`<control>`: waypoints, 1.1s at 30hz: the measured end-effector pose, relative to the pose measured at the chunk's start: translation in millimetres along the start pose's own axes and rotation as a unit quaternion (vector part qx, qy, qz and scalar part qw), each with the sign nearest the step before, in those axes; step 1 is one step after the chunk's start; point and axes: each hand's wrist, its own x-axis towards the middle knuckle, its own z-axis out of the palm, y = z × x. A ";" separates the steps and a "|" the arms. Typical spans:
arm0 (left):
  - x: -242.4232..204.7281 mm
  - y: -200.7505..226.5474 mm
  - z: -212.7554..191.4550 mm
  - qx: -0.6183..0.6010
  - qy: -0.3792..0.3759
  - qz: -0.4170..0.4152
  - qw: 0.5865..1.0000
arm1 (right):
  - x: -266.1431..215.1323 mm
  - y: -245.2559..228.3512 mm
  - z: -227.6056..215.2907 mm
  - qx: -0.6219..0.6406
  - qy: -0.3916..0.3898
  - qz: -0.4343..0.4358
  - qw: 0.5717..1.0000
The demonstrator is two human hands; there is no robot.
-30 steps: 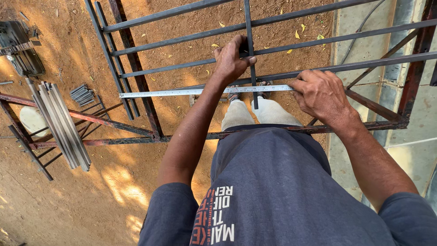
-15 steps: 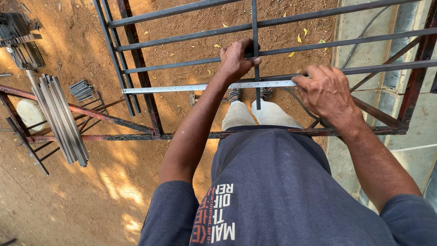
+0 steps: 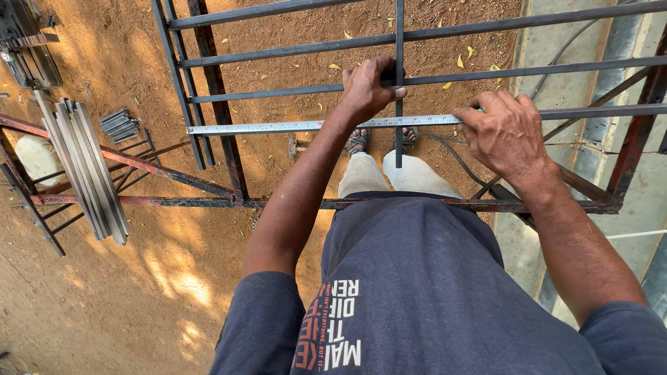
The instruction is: The person measures a metal frame using a tape measure and marks it before performing welding on the joints using a welding tool.
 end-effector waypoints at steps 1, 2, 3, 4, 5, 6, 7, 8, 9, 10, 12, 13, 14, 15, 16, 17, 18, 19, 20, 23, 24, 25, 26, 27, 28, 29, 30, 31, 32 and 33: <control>-0.2 -0.8 0.0 0.001 0.003 0.005 1.000 | 0.1 -0.3 0.0 0.000 -0.002 0.000 1.000; 0.7 -1.2 -0.4 0.002 0.007 0.012 1.000 | 1.0 -0.1 -0.1 0.000 -0.004 -0.001 1.000; 1.6 -1.6 -0.9 -0.002 0.007 0.011 1.000 | 1.8 0.2 -0.2 -0.001 -0.005 -0.001 1.000; 1.4 -1.9 -0.4 -0.006 0.006 0.010 1.000 | 1.6 0.4 -0.5 0.003 -0.004 -0.001 1.000; 1.3 -1.9 0.2 -0.010 0.005 0.008 1.000 | 1.4 0.5 -0.8 0.007 -0.003 0.000 1.000; 1.2 -2.2 0.1 -0.013 0.004 0.007 1.000 | 1.7 0.4 -0.6 0.011 -0.002 0.001 1.000; 1.1 -2.5 0.0 -0.015 0.004 0.006 1.000 | 2.1 0.6 -0.3 0.011 0.001 0.000 1.000; 0.5 -2.7 0.6 -0.018 0.003 0.004 1.000 | 1.7 0.6 -0.1 0.012 0.003 -0.002 1.000; 0.0 -3.0 1.1 -0.020 0.005 0.008 1.000 | 1.1 0.7 0.1 0.013 0.005 -0.003 1.000; 0.0 -3.3 0.7 -0.021 0.009 0.012 1.000 | 1.4 0.9 0.3 0.014 0.003 -0.003 1.000; 0.1 -3.5 0.8 -0.021 0.013 0.015 1.000 | 1.2 1.5 0.6 0.016 -0.002 -0.001 1.000; -0.2 -3.5 1.3 -0.018 0.013 0.013 1.000 | 0.8 1.3 1.0 0.012 -0.007 -0.001 1.000; 0.4 -3.2 1.4 -0.016 0.014 0.013 1.000 | 1.2 1.2 1.5 0.007 -0.010 0.000 1.000; 1.3 -2.8 1.2 -0.018 0.016 0.014 1.000 | 1.7 1.4 1.7 0.002 -0.013 0.001 1.000; 1.2 -2.3 2.1 -0.020 0.017 0.014 1.000 | 1.2 1.5 1.8 0.005 -0.012 0.002 1.000; 1.0 -1.6 3.1 -0.023 0.018 0.013 0.999 | 0.9 1.6 1.8 0.007 -0.012 0.002 1.000; 0.9 -1.1 3.1 -0.021 0.017 0.007 1.000 | 1.3 1.5 1.8 0.009 -0.011 0.002 1.000; 0.9 -0.3 3.3 -0.019 0.016 0.000 1.000 | 1.4 1.3 1.7 0.008 -0.011 0.000 1.000; 0.9 0.4 3.2 -0.017 0.015 -0.007 1.000 | 1.6 1.1 1.6 0.007 -0.010 -0.001 1.000; 0.3 0.2 3.5 -0.022 0.014 -0.003 1.000 | 1.0 1.6 0.9 0.015 -0.010 0.000 1.000; 0.7 -0.3 3.6 -0.021 0.015 -0.002 1.000 | 0.9 1.6 0.7 0.019 -0.010 0.002 1.000; 1.3 -0.9 3.9 -0.021 0.016 -0.001 1.000 | 0.9 1.4 0.5 0.016 -0.008 -0.001 1.000; 2.1 -1.7 4.3 -0.020 0.017 0.000 1.000 | 0.8 1.0 0.1 0.013 -0.006 -0.004 1.000; 3.1 -2.6 4.9 -0.019 0.012 -0.005 1.000 | 0.7 0.2 -0.5 0.010 -0.004 -0.007 1.000; 3.6 -3.5 5.6 -0.018 0.008 -0.010 1.000 | 0.3 -0.9 -1.6 0.014 -0.007 -0.007 1.000; 4.1 -4.6 6.1 -0.017 0.004 -0.016 1.000 | -0.6 -2.6 -3.2 0.018 -0.009 -0.007 1.000; 5.4 -5.4 6.3 -0.023 0.009 -0.006 1.000 | -1.2 -3.8 -5.4 0.021 -0.011 -0.007 1.000; 6.7 -6.4 5.9 -0.029 0.014 0.004 0.999 | -1.9 -4.6 -8.0 0.030 -0.007 -0.010 0.999; 6.4 -7.6 6.4 -0.035 0.017 0.014 0.999 | -4.5 -6.1 -10.9 0.039 -0.004 -0.013 0.999; 6.0 -8.7 7.2 -0.035 0.006 0.006 0.999 | -7.4 -7.5 -13.9 0.048 0.000 -0.015 0.999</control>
